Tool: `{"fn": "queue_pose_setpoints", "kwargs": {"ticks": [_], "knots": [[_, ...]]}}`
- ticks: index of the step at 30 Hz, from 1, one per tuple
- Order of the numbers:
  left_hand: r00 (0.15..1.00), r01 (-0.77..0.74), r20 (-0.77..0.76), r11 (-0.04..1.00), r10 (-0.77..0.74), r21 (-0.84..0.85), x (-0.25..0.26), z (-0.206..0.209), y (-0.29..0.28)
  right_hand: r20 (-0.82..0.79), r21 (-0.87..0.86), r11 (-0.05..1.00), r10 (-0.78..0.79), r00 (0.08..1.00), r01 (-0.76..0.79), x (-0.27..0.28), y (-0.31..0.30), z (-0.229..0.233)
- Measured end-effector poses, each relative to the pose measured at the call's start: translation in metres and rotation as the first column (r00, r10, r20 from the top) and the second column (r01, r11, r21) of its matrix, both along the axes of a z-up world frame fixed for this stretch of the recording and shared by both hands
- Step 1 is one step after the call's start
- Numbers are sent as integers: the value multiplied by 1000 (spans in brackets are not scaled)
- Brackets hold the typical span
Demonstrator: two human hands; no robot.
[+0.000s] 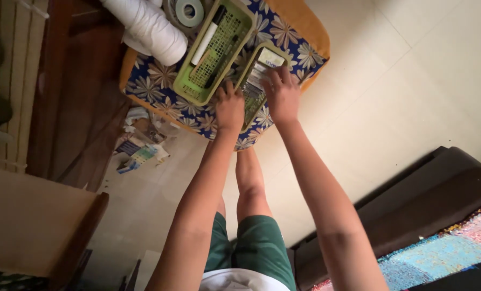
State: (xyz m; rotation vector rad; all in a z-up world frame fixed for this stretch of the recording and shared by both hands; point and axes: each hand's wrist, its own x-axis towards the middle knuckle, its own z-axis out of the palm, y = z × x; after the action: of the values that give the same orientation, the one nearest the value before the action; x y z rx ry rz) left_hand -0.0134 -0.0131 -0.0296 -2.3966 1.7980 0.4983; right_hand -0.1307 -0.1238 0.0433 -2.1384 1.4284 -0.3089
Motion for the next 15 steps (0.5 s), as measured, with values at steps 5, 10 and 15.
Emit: {"fn": "queue_pose_setpoints", "kwargs": {"ticks": [5,10,15], "knots": [[999,-36,4,999,36,14,1,21,-14,-38,-79,993,-94,995,91,5,-1,4],[994,-64,-88,998,65,11,1,29,-5,-20,-134,986,95,995,-97,14,-19,30],[991,-79,-116,995,72,-53,2,30,2,-119,-97,962,244,962,-256,5,-20,14]]}}
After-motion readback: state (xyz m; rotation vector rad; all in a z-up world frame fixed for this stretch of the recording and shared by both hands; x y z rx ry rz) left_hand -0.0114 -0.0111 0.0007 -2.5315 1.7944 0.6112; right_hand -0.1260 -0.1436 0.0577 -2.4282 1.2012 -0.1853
